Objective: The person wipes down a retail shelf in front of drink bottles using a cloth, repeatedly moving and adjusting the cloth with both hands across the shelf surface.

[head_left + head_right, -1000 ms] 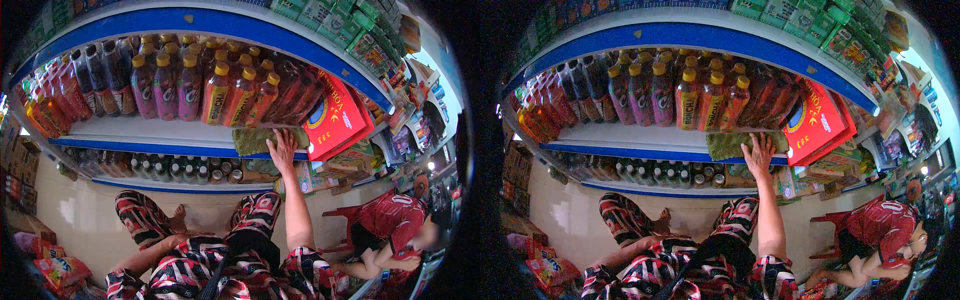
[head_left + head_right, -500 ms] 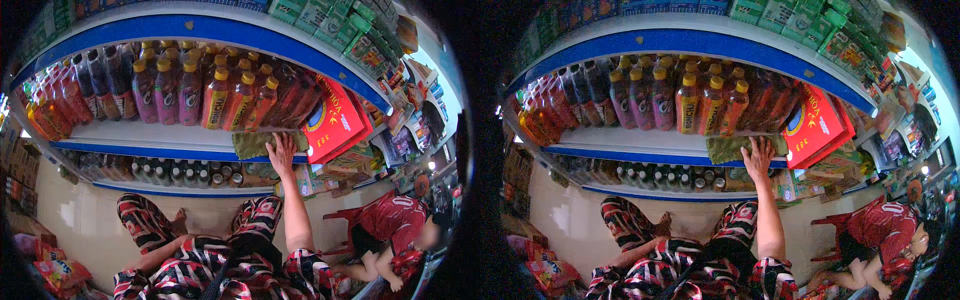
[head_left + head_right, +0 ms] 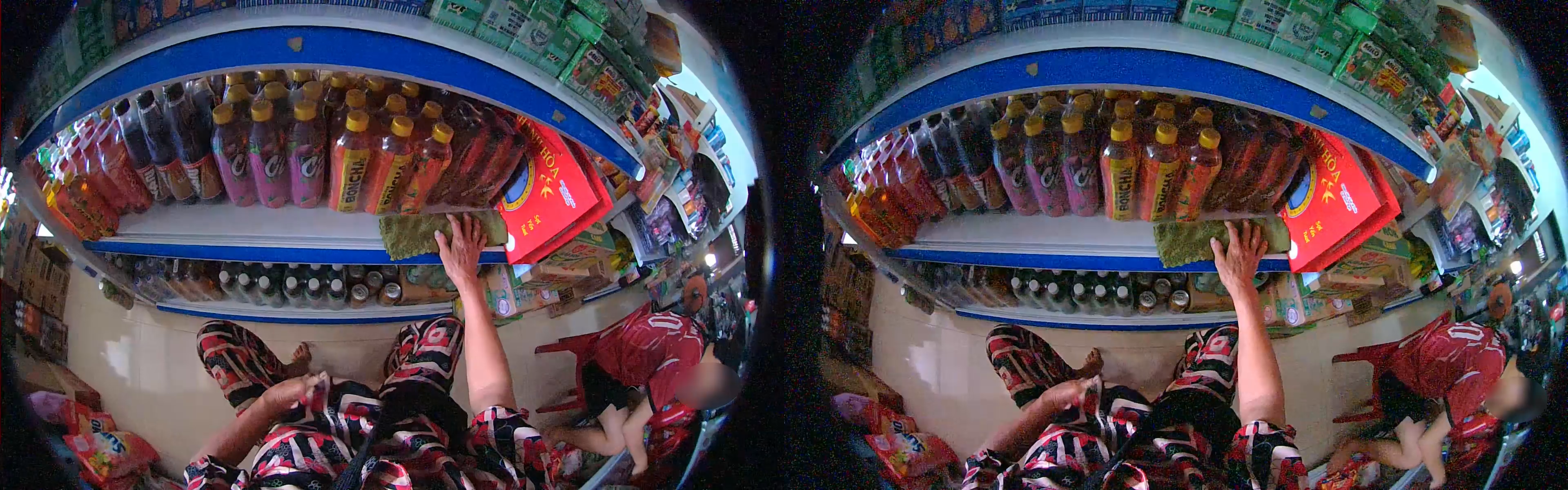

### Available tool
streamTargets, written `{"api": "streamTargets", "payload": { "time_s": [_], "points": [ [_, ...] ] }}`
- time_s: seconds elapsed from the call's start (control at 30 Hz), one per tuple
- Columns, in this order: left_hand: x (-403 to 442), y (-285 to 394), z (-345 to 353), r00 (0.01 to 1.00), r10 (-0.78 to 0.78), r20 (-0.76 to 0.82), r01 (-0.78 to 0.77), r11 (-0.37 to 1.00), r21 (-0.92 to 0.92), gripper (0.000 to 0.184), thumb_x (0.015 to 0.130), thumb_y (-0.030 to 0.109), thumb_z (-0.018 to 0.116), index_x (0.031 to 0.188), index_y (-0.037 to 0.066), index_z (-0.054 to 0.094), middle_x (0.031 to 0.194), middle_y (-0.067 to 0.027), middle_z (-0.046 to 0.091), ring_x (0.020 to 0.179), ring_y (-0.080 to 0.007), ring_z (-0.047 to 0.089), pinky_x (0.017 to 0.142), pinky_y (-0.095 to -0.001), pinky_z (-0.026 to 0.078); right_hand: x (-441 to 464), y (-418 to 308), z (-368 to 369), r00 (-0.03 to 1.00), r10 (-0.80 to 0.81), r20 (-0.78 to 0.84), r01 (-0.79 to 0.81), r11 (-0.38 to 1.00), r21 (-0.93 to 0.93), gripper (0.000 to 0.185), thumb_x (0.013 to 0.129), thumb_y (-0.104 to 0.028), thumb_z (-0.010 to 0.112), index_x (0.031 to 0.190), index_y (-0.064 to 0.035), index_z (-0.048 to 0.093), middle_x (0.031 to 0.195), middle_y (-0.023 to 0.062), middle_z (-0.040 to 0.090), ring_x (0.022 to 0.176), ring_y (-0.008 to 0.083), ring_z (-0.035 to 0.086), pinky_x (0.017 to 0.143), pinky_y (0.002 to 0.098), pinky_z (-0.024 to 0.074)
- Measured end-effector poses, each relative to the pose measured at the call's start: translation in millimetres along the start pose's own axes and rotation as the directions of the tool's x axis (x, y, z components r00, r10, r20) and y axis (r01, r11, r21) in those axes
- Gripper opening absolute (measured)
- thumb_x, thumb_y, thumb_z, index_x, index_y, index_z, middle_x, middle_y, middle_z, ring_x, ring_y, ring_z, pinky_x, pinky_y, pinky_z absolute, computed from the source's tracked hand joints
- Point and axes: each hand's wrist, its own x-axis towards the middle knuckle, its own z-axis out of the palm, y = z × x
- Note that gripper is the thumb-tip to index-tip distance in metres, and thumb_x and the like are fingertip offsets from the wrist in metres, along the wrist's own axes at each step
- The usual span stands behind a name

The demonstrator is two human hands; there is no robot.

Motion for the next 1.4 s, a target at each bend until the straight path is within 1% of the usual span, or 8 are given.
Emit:
{"api": "streamTargets", "payload": {
  "time_s": [0.03,0.17,0.33,0.43,0.53,0.83,1.07,1.4],
  "points": [
    [-1.1,18.7,2.5,0.976,-0.216,-0.041,0.215,0.976,-0.014,0.045,0.092,0.026,0.053,0.125,-0.004,0.049,0.123,-0.0127,0.056,0.115,-0.0178,0.049,0.097,-0.0274,0.039,-0.4,0.1,-0.1,1.000,0.004,0.002,-0.004,1.000,-0.002,0.052,0.085,-0.044,0.055,0.128,-0.0165,0.049,0.138,0.0176,0.040,0.131,0.0418,0.028,0.106,0.0606,0.0146],
    [15.8,7.2,6.4,0.941,0.242,0.238,-0.080,0.839,-0.538,0.039,0.091,0.010,0.054,0.126,-0.004,0.047,0.131,-0.0107,0.050,0.116,-0.0202,0.050,0.100,-0.0289,0.038,-0.6,0.2,0.4,1.000,-0.003,0.007,0.003,1.000,-0.012,0.053,0.085,-0.045,0.054,0.130,-0.0174,0.048,0.139,0.0179,0.039,0.131,0.0418,0.027,0.106,0.0608,0.0138],
    [-4.9,38.1,14.6,0.933,0.347,-0.092,-0.359,0.890,-0.281,0.029,0.090,0.017,0.057,0.115,0.003,0.059,0.113,-0.0041,0.061,0.106,-0.0134,0.054,0.093,-0.0267,0.040,-0.9,-2.6,-0.9,0.999,0.027,0.030,-0.027,1.000,-0.014,0.053,0.085,-0.045,0.054,0.131,-0.0183,0.047,0.140,0.0183,0.038,0.132,0.0419,0.026,0.106,0.0608,0.0138],
    [19.5,22.7,-11.7,0.772,0.635,0.000,-0.591,0.719,0.366,0.034,0.086,0.014,0.061,0.119,0.006,0.057,0.110,-0.0055,0.062,0.103,-0.0153,0.057,0.088,-0.0261,0.043,-1.8,-8.6,2.5,1.000,0.028,0.000,-0.028,0.999,-0.028,0.053,0.085,-0.046,0.053,0.130,-0.0186,0.047,0.140,0.0182,0.037,0.132,0.0416,0.026,0.106,0.0609,0.0140],
    [40.5,20.7,-30.6,0.964,0.254,-0.075,-0.244,0.962,0.127,0.055,0.081,0.011,0.065,0.132,0.010,0.044,0.120,-0.0114,0.058,0.109,-0.0263,0.056,0.087,-0.0337,0.048,-5.3,-17.1,7.0,0.999,0.040,-0.010,-0.040,0.999,-0.021,0.053,0.085,-0.047,0.053,0.130,-0.0186,0.048,0.141,0.0181,0.037,0.132,0.0416,0.025,0.106,0.0615,0.0142],
    [74.0,239.8,15.7,0.473,0.871,-0.128,-0.504,0.387,0.772,0.062,0.079,0.010,0.066,0.135,0.006,0.040,0.139,-0.0200,0.038,0.124,-0.0367,0.042,0.101,-0.0400,0.039,-13.9,-35.9,12.3,0.998,0.040,-0.041,-0.040,0.999,0.003,0.056,0.086,-0.046,0.052,0.134,-0.0174,0.045,0.141,0.0214,0.035,0.130,0.0448,0.029,0.104,0.0628,0.0165],
    [171.5,241.3,21.0,0.442,0.890,-0.108,-0.157,0.195,0.968,0.074,0.077,0.033,0.067,0.140,0.013,0.033,0.143,-0.0212,0.032,0.132,-0.0358,0.032,0.107,-0.0508,0.026,-6.4,-2.6,-18.5,0.999,-0.015,-0.042,0.019,0.994,0.106,0.053,0.089,-0.037,0.052,0.137,-0.0177,0.039,0.142,0.0216,0.034,0.134,0.0406,0.023,0.105,0.0593,0.0153],
    [178.5,219.8,-20.5,0.405,0.907,-0.116,-0.152,0.192,0.970,0.062,0.077,0.034,0.065,0.133,0.017,0.045,0.142,-0.0103,0.038,0.130,-0.0298,0.035,0.109,-0.0469,0.025,-15.2,14.0,-14.2,1.000,-0.024,0.016,0.025,0.999,-0.046,0.045,0.088,-0.030,0.051,0.130,-0.0161,0.047,0.141,0.0139,0.038,0.133,0.0379,0.028,0.106,0.0588,0.0159]
  ]
}}
